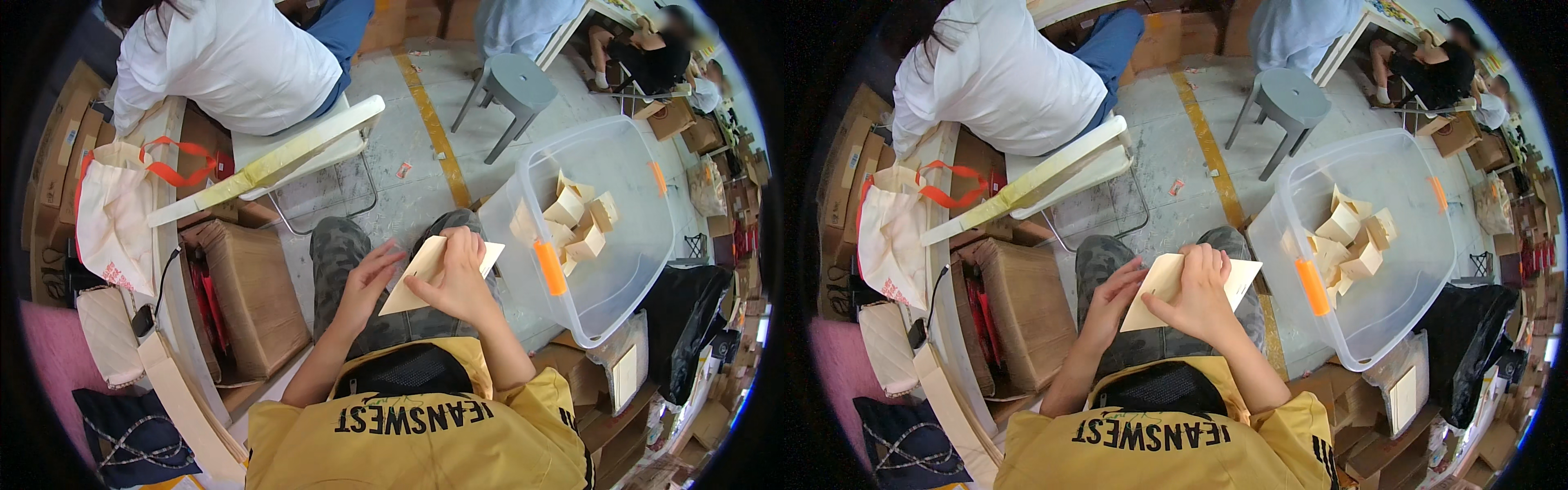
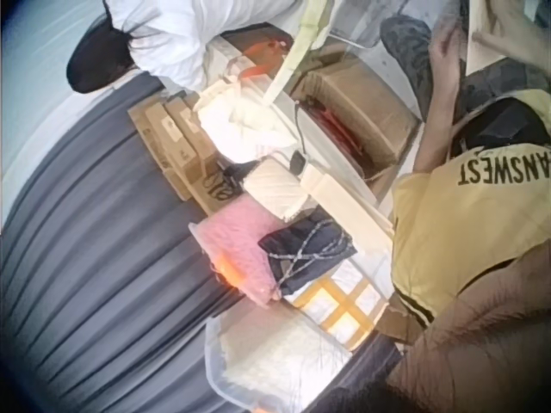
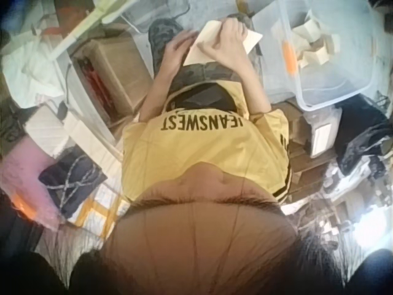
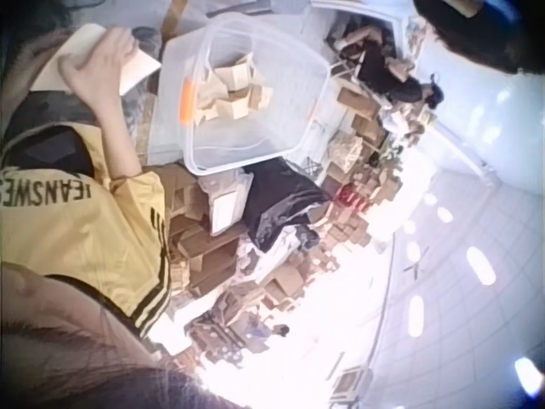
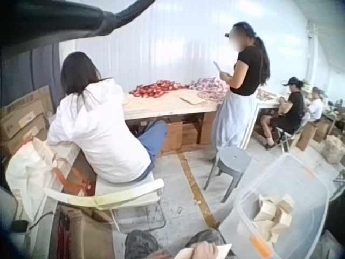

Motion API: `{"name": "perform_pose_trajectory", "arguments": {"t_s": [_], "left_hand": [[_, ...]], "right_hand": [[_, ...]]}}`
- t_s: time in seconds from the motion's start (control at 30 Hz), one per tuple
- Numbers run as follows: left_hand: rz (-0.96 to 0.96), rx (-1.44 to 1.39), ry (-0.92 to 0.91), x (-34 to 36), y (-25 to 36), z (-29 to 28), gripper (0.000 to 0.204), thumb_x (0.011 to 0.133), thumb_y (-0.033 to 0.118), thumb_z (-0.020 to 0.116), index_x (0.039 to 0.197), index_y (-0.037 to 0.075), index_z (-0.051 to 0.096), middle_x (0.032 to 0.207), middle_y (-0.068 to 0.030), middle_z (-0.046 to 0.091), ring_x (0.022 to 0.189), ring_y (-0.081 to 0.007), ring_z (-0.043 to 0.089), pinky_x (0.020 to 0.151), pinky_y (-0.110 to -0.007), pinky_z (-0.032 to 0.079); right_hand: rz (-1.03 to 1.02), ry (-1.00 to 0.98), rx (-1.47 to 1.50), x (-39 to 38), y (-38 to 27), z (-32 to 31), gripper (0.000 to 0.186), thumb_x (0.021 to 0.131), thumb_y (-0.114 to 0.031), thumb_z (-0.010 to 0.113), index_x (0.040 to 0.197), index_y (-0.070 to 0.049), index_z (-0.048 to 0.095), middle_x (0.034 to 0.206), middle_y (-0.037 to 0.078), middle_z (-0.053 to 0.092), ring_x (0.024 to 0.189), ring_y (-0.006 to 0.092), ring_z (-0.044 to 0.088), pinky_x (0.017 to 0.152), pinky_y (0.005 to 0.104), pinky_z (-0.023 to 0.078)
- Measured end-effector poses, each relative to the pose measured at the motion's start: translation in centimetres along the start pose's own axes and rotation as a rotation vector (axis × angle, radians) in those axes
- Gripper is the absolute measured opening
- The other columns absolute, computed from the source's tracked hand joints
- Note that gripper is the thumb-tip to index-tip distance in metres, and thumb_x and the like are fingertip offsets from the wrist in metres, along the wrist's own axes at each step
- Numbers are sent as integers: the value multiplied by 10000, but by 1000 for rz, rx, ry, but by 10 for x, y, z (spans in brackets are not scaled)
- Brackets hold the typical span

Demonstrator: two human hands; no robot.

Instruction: The person folds flat cardboard pieces along pre-scored lines into small box-like shapes. They repeatedly pick up a piece, fold it, and place the finished item into a nearby clear plastic bin.

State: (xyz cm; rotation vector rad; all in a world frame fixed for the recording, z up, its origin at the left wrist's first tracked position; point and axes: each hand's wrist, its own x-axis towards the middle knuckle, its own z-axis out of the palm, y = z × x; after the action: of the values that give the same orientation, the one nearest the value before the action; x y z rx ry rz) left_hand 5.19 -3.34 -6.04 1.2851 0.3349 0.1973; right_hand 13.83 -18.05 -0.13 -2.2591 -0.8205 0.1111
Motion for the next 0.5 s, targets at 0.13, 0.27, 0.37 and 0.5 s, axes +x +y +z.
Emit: {"name": "perform_pose_trajectory", "arguments": {"t_s": [0.13, 0.27, 0.37, 0.5], "left_hand": [[-89, -94, -61, -10, 10, 0, 217, 895, 53, 496, 1061, -33, 606, 992, -71, 630, 892, -119, 581, 793, -225, 441], [-187, -156, -54, -17, 11, 0, 192, 895, 64, 505, 1022, -29, 616, 936, -42, 625, 831, -85, 560, 749, -212, 438], [-135, -84, -31, -16, 14, 4, 175, 892, 67, 513, 996, -30, 615, 907, -29, 620, 793, -72, 551, 715, -205, 436], [-139, -72, -9, -9, 15, 1, 158, 890, 66, 520, 975, -32, 611, 840, -18, 620, 764, -74, 558, 710, -201, 436]], "right_hand": [[27, -4, -12, 0, -3, -1, 653, 606, -359, 720, 997, 40, 384, 960, 162, 389, 965, 328, 370, 918, 415, 233], [50, 46, -44, -1, -4, 4, 631, 589, -384, 718, 980, 3, 408, 948, 145, 414, 972, 321, 406, 953, 504, 210], [56, 81, -76, -2, -3, 8, 634, 586, -385, 723, 982, 1, 414, 951, 143, 417, 971, 317, 409, 948, 502, 217], [0, 92, -26, -1, 1, 6, 633, 620, -371, 735, 1000, 22, 416, 946, 141, 418, 948, 309, 408, 906, 424, 250]]}}
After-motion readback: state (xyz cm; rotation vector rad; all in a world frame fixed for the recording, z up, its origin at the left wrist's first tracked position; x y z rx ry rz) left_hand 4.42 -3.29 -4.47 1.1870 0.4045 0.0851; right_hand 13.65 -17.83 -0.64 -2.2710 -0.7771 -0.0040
